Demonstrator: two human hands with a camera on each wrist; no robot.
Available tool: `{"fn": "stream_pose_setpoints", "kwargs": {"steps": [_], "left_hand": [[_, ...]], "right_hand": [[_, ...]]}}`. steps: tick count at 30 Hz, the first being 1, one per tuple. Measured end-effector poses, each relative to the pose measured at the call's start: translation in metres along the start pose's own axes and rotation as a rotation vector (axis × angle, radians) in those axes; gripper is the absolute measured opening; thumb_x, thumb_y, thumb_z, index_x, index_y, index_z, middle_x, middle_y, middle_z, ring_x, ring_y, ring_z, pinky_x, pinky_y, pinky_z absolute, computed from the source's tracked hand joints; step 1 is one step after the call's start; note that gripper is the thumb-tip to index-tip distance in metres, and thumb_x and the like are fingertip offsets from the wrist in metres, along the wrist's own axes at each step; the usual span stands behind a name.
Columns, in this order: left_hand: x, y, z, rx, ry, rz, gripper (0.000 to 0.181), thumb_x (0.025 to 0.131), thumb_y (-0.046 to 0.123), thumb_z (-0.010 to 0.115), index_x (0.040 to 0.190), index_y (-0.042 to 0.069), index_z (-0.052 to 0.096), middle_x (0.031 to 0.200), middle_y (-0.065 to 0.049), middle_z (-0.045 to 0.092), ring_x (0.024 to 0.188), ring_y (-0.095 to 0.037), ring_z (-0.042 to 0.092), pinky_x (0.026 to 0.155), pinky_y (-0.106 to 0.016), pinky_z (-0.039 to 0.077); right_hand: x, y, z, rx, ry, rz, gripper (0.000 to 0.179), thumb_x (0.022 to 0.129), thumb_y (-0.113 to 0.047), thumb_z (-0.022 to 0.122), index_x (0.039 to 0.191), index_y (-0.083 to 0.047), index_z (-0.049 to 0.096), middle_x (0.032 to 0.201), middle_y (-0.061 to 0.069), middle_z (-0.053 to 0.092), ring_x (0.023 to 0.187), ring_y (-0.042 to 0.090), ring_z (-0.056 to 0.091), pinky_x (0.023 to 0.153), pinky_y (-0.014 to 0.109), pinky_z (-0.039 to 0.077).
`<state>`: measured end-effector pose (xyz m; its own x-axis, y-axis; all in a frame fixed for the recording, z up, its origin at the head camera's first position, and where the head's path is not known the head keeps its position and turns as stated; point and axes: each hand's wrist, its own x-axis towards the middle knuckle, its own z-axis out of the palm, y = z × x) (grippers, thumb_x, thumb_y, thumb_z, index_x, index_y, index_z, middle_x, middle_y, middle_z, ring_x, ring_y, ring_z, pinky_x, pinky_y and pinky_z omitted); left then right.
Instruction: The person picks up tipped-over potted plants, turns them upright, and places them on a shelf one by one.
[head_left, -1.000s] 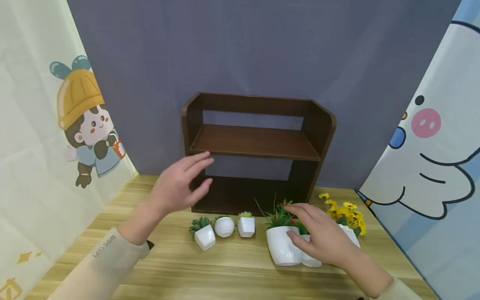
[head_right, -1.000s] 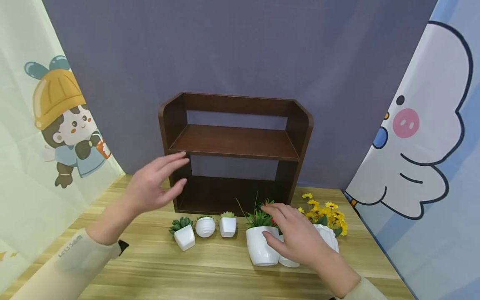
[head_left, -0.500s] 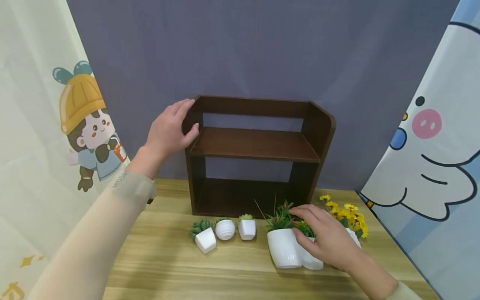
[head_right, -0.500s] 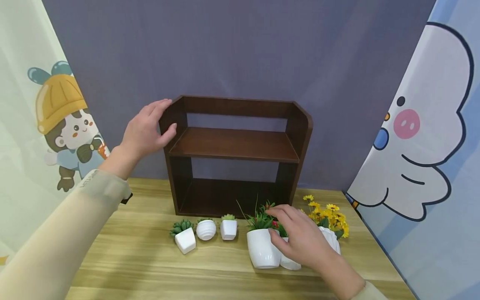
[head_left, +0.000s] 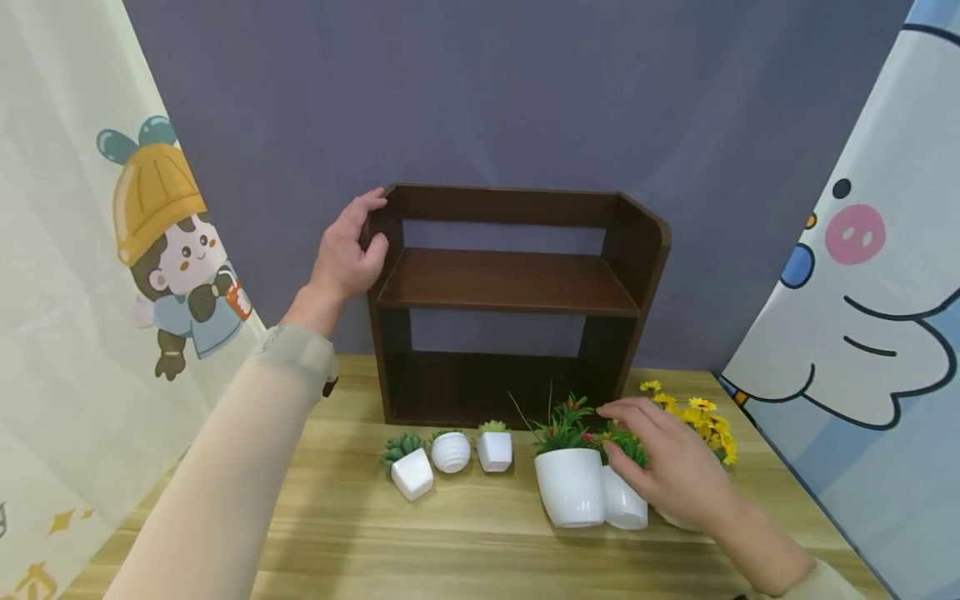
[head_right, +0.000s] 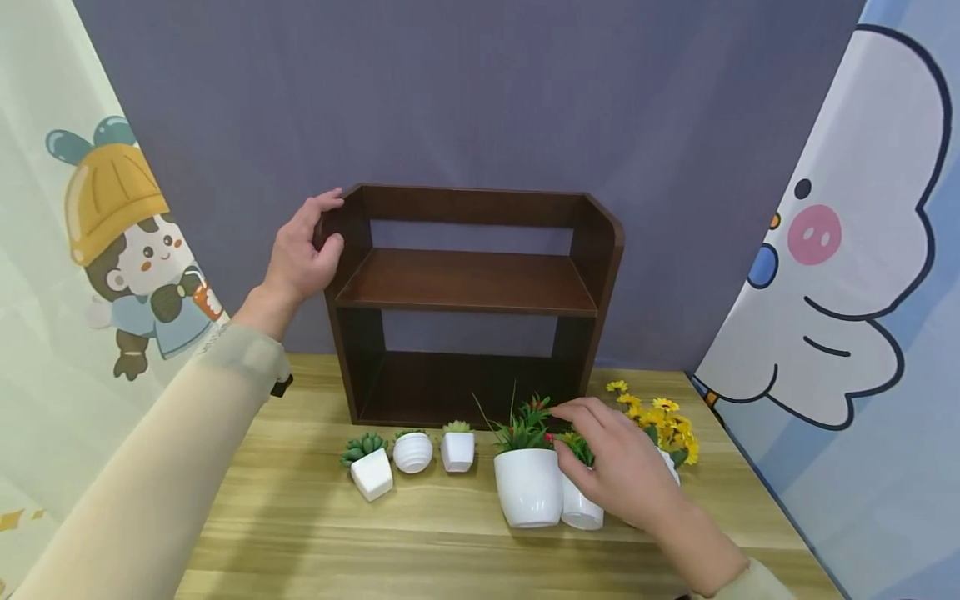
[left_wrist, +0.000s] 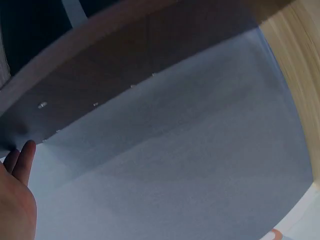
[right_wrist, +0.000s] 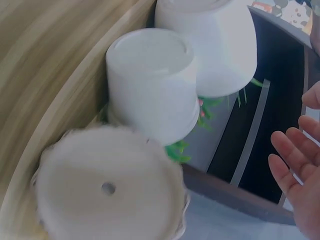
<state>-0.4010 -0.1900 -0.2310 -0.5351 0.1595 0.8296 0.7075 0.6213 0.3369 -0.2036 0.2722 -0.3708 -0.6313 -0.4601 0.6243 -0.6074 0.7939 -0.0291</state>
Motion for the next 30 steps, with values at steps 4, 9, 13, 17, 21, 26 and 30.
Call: {"fn": "stream_pose_setpoints", "kwargs": {"steps": [4,9,13,17,21,26,30], "left_hand": [[0.000,0.001,0.004,-0.022,0.035,-0.024,0.047,0.100,0.009,0.055,0.147,0.006,0.062,0.162,-0.009,0.060,0.153,-0.030,0.055,0.123,-0.054,0.046],[-0.001,0.002,0.004,-0.007,0.090,0.005,0.041,0.106,0.013,0.059,0.147,0.004,0.064,0.158,-0.013,0.064,0.149,-0.032,0.059,0.124,-0.054,0.045],[0.000,0.002,0.004,0.010,0.090,0.001,0.040,0.108,0.014,0.057,0.146,0.004,0.063,0.158,-0.012,0.063,0.148,-0.032,0.059,0.123,-0.054,0.046],[0.000,0.002,0.006,0.018,0.077,-0.025,0.045,0.108,0.015,0.055,0.151,0.005,0.059,0.160,-0.012,0.062,0.148,-0.034,0.060,0.122,-0.055,0.047],[-0.001,0.002,0.007,0.022,0.090,-0.023,0.046,0.107,0.015,0.056,0.152,0.004,0.058,0.159,-0.014,0.062,0.147,-0.036,0.061,0.121,-0.055,0.048],[-0.001,0.002,0.007,0.026,0.094,-0.012,0.044,0.109,0.018,0.056,0.150,0.003,0.058,0.160,-0.011,0.062,0.151,-0.032,0.058,0.125,-0.053,0.045],[-0.001,0.002,0.009,0.023,0.080,-0.028,0.044,0.111,0.021,0.055,0.151,0.004,0.058,0.162,-0.009,0.060,0.153,-0.030,0.056,0.126,-0.051,0.043]], "right_hand": [[-0.007,0.012,-0.005,0.007,0.035,0.032,0.047,0.086,-0.013,0.087,0.130,-0.018,0.073,0.122,-0.002,0.074,0.093,0.019,0.075,0.071,0.036,0.063],[-0.017,0.033,-0.008,0.018,0.068,0.043,0.051,0.082,-0.008,0.089,0.130,-0.015,0.073,0.118,-0.002,0.075,0.093,0.016,0.071,0.073,0.030,0.060],[-0.029,0.050,-0.012,-0.001,0.094,0.064,0.055,0.079,-0.005,0.090,0.131,-0.012,0.073,0.117,0.001,0.075,0.095,0.014,0.066,0.077,0.024,0.054],[-0.043,0.062,-0.017,-0.040,0.085,0.152,0.053,0.082,-0.008,0.089,0.132,-0.013,0.072,0.118,0.004,0.074,0.096,0.015,0.064,0.072,0.032,0.055],[-0.057,0.073,-0.019,-0.056,0.056,0.220,0.052,0.085,-0.012,0.090,0.134,-0.011,0.072,0.120,0.005,0.074,0.099,0.013,0.062,0.074,0.029,0.055],[-0.072,0.085,-0.020,-0.001,-0.013,0.322,0.047,0.092,-0.023,0.089,0.134,-0.011,0.071,0.123,0.008,0.073,0.103,0.003,0.060,0.079,0.017,0.050],[-0.084,0.088,-0.021,0.054,-0.135,0.466,0.048,0.101,-0.034,0.081,0.137,-0.005,0.069,0.130,0.018,0.071,0.107,0.025,0.069,0.076,0.028,0.057]]}}
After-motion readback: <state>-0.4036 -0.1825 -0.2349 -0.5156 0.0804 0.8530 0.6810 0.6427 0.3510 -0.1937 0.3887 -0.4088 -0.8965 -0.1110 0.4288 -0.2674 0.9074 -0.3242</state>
